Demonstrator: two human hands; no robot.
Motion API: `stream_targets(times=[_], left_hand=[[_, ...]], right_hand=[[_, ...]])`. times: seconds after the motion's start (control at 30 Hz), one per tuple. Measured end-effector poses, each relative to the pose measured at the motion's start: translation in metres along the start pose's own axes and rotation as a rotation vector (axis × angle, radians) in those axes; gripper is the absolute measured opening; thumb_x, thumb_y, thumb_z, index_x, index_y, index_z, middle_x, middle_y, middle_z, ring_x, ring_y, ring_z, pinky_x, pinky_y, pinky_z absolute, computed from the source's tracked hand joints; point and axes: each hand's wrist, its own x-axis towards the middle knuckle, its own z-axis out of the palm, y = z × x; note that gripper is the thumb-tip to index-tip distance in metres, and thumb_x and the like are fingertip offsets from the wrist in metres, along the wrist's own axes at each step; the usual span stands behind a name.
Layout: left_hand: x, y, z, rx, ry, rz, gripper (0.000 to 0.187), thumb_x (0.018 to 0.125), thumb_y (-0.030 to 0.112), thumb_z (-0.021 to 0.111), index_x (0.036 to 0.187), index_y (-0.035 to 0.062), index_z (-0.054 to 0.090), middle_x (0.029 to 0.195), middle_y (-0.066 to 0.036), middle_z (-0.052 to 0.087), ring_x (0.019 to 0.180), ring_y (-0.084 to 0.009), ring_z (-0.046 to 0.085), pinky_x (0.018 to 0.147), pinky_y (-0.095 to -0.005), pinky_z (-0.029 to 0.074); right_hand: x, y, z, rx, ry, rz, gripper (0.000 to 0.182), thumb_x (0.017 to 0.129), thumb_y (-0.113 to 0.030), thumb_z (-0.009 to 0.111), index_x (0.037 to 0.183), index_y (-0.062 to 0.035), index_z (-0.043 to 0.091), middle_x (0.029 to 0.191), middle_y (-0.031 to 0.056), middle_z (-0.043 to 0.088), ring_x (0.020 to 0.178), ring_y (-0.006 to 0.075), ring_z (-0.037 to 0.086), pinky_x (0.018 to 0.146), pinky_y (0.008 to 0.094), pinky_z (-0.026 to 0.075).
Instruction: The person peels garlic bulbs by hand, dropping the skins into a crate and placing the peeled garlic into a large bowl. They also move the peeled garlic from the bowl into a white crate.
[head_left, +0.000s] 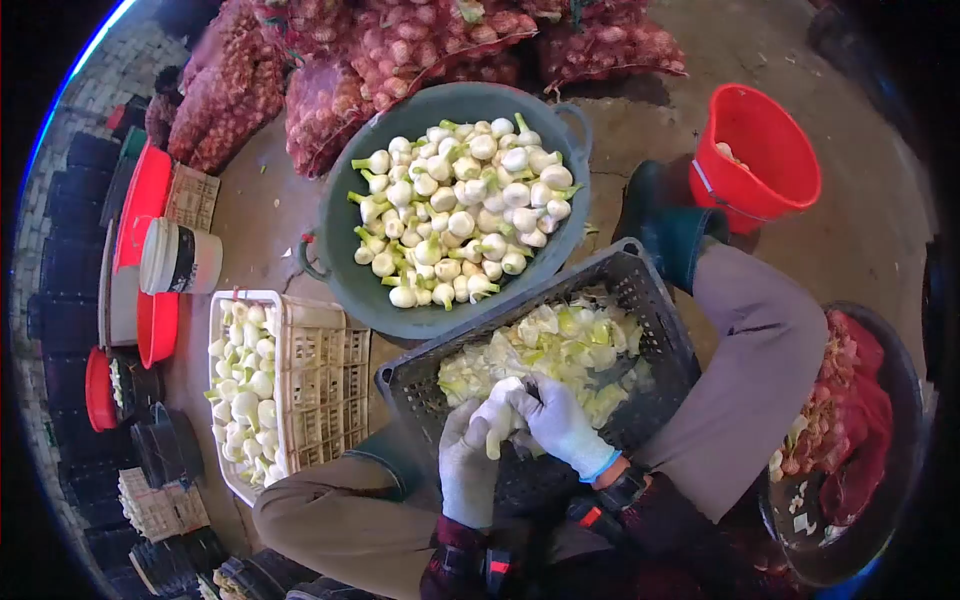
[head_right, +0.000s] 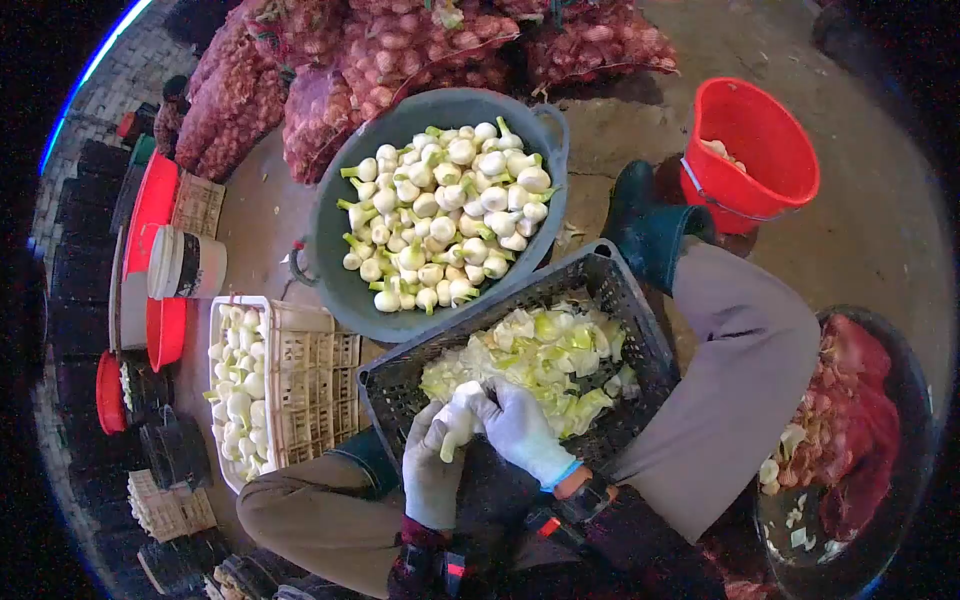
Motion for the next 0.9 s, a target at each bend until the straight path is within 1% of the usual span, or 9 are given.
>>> stream_targets(times=[0.17, 0.27, 0.33, 0.4, 0.53, 0.67, 0.83, 0.87, 0.9], left_hand=[[-0.012, 0.001, -0.005, -0.089, 0.081, 0.066, 0.05, 0.091, 0.022, 0.064, 0.132, 0.0012, 0.045, 0.119, -0.014, 0.056, 0.107, -0.0256, 0.057, 0.093, -0.0371, 0.048], [-0.023, 0.016, -0.001, 0.15, 0.084, 0.238, 0.054, 0.092, 0.022, 0.063, 0.139, 0.0062, 0.04, 0.122, -0.013, 0.054, 0.11, -0.0263, 0.056, 0.094, -0.0377, 0.049], [-0.016, 0.012, -0.005, 0.413, 0.057, 0.357, 0.053, 0.093, 0.022, 0.061, 0.139, 0.0073, 0.039, 0.122, -0.012, 0.054, 0.111, -0.0264, 0.056, 0.096, -0.0378, 0.048], [-0.012, 0.006, 0.001, -0.14, 0.029, 0.224, 0.051, 0.094, 0.021, 0.059, 0.14, 0.0083, 0.038, 0.124, -0.01, 0.054, 0.113, -0.0257, 0.054, 0.096, -0.0374, 0.047], [-0.011, 0.013, 0.02, -0.058, 0.054, 0.176, 0.05, 0.093, 0.02, 0.06, 0.137, 0.0057, 0.039, 0.125, -0.01, 0.052, 0.113, -0.0235, 0.053, 0.092, -0.0346, 0.046], [-0.004, 0.004, 0.015, 0.119, 0.022, 0.202, 0.047, 0.097, 0.024, 0.053, 0.137, 0.0031, 0.039, 0.124, -0.013, 0.053, 0.114, -0.0228, 0.053, 0.099, -0.0369, 0.042], [0.002, 0.015, 0.024, 0.141, -0.065, -0.045, 0.045, 0.096, 0.026, 0.055, 0.13, -0.0004, 0.046, 0.12, -0.011, 0.055, 0.106, -0.0186, 0.054, 0.091, -0.0311, 0.044], [-0.004, 0.014, 0.032, 0.115, 0.025, -0.062, 0.042, 0.096, 0.028, 0.055, 0.126, -0.0017, 0.051, 0.113, -0.008, 0.058, 0.099, -0.0163, 0.056, 0.085, -0.027, 0.044], [-0.002, 0.015, 0.036, 0.114, 0.025, -0.068, 0.042, 0.096, 0.028, 0.055, 0.126, -0.0017, 0.051, 0.113, -0.008, 0.058, 0.099, -0.0163, 0.056, 0.085, -0.027, 0.044]], right_hand=[[0.016, 0.042, -0.009, -0.176, 0.355, -0.027, 0.03, 0.091, -0.029, 0.057, 0.103, -0.0021, 0.063, 0.087, 0.0217, 0.066, 0.081, 0.0377, 0.065, 0.071, 0.0432, 0.05], [0.008, 0.014, -0.036, -0.918, 0.2, -0.103, 0.04, 0.085, -0.041, 0.064, 0.103, -0.0047, 0.063, 0.088, 0.0177, 0.066, 0.079, 0.0363, 0.065, 0.071, 0.046, 0.051], [-0.005, -0.002, -0.029, -0.821, 0.15, -0.222, 0.042, 0.084, -0.041, 0.065, 0.102, -0.0041, 0.063, 0.09, 0.0161, 0.066, 0.079, 0.0365, 0.065, 0.072, 0.0458, 0.051], [-0.018, -0.024, -0.014, -0.264, -0.004, -0.386, 0.039, 0.082, -0.039, 0.068, 0.096, -0.003, 0.065, 0.088, 0.0139, 0.067, 0.078, 0.0363, 0.064, 0.071, 0.0426, 0.051], [-0.02, -0.023, 0.002, -0.369, 0.149, -0.579, 0.027, 0.081, -0.03, 0.069, 0.084, -0.0029, 0.065, 0.073, 0.0163, 0.062, 0.069, 0.0349, 0.062, 0.062, 0.0416, 0.048], [-0.014, -0.013, 0.005, -0.418, 0.171, -0.46, 0.02, 0.081, -0.023, 0.067, 0.08, -0.0037, 0.064, 0.07, 0.016, 0.061, 0.065, 0.0354, 0.06, 0.057, 0.0429, 0.046], [-0.001, -0.017, -0.007, -0.242, 0.203, -0.282, 0.014, 0.079, -0.016, 0.066, 0.074, -0.0044, 0.061, 0.067, 0.0161, 0.059, 0.064, 0.0351, 0.06, 0.055, 0.0415, 0.045], [-0.001, -0.019, -0.006, -0.289, 0.28, -0.436, 0.014, 0.081, -0.012, 0.065, 0.072, -0.0038, 0.058, 0.063, 0.0118, 0.055, 0.052, 0.0228, 0.054, 0.051, 0.0341, 0.042], [0.001, -0.019, -0.005, -0.291, 0.281, -0.43, 0.014, 0.081, -0.012, 0.065, 0.072, -0.0038, 0.058, 0.063, 0.0118, 0.055, 0.052, 0.0228, 0.054, 0.051, 0.0341, 0.042]])
